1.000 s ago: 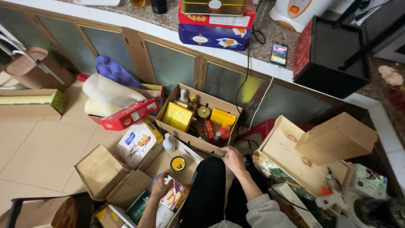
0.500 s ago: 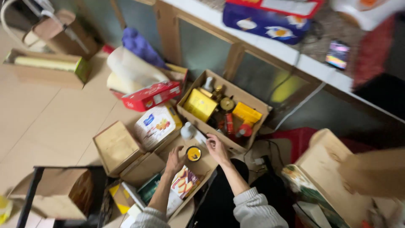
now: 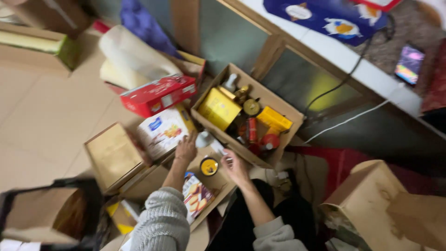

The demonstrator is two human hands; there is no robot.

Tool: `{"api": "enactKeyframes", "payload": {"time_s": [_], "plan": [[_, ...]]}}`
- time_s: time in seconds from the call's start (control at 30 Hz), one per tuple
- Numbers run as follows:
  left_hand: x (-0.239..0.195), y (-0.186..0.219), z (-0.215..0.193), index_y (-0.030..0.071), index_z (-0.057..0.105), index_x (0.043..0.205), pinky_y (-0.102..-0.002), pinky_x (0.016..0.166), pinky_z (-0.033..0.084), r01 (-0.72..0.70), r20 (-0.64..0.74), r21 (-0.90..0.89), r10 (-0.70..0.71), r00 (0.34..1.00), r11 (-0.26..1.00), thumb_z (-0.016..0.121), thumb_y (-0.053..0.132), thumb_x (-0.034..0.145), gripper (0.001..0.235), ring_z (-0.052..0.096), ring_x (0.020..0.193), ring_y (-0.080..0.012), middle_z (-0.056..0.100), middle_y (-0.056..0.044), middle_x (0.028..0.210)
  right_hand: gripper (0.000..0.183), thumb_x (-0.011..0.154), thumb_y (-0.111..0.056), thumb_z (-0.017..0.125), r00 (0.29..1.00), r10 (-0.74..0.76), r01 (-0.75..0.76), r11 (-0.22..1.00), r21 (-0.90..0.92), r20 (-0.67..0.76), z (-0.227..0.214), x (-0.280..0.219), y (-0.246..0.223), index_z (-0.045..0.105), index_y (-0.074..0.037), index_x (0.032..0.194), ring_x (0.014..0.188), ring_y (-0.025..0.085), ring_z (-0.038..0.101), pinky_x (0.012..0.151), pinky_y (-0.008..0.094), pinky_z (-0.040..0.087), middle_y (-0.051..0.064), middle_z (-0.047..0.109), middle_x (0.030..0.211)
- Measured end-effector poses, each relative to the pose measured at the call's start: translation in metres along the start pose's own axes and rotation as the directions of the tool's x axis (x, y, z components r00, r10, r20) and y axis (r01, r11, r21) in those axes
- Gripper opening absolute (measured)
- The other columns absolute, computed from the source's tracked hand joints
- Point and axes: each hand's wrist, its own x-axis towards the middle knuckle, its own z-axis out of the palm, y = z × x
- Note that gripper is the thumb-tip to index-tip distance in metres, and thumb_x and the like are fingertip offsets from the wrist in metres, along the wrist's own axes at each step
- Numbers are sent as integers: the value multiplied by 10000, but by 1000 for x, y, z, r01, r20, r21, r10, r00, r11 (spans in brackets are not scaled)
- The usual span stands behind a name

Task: Assembling a cardboard product display stand using a hot glue gun and arranging gift boxes.

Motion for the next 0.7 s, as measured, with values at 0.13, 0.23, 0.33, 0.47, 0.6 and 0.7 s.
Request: {"api": "enactKeyframes", "payload": {"time_s": [0.13, 0.23, 0.33, 0.47, 0.6, 0.7], "plan": [[30, 8, 1, 311, 225, 1626, -556, 1148, 403, -33, 76, 88, 26, 997, 996, 652, 171, 905, 850, 323, 1462, -291, 145, 57, 1714, 427, 957, -252, 670, 1000, 3, -2, 1000, 26, -3, -13, -9, -42, 613, -143, 1366, 938, 287, 760, 767, 355, 638, 140, 756, 1089], [45, 1, 22, 345, 175, 1628, -571, 1056, 430, -6, 92, 161, -9, 996, 987, 620, 150, 924, 856, 327, 1409, -276, 141, 41, 1716, 456, 927, -163, 696, 999, 32, -31, 997, 72, -9, -10, -8, -44, 606, -110, 1371, 955, 352, 754, 795, 391, 635, 213, 735, 1101], [34, -9, 45, 354, 138, 1627, -758, 1011, 385, 123, 54, 166, -133, 990, 979, 720, 195, 794, 1028, 445, 1338, -414, 154, 83, 1691, 456, 911, -180, 706, 998, 46, -47, 999, 21, 39, -11, -9, -43, 624, -172, 1360, 922, 303, 770, 788, 357, 632, 178, 749, 1087], [-15, -12, 15, 317, 229, 1604, -630, 985, 454, 96, -215, 293, -32, 976, 951, 649, 206, 813, 903, 557, 1152, -322, 191, 93, 1674, 445, 912, -170, 707, 999, -16, 17, 1000, -12, 47, -13, 1, -33, 612, -154, 1346, 829, 225, 729, 685, 313, 606, 106, 741, 998], [-55, -27, 7, 342, 121, 1635, -491, 793, 568, 127, -383, 297, -4, 924, 946, 647, 280, 773, 1011, 574, 1029, -285, 349, 28, 1586, 510, 890, -72, 685, 993, 40, -37, 999, -27, 111, -14, 1, -36, 563, -130, 1382, 839, 168, 759, 663, 287, 649, 49, 755, 979], [-67, -59, 21, 367, 92, 1634, -595, 905, 551, 230, -293, 351, -126, 948, 908, 548, 349, 858, 900, 536, 1255, -325, 296, -2, 1639, 502, 940, -214, 664, 970, 179, -166, 982, -92, 165, -12, 1, -45, 526, -183, 1422, 934, 199, 763, 780, 338, 664, 70, 722, 1097]]}}
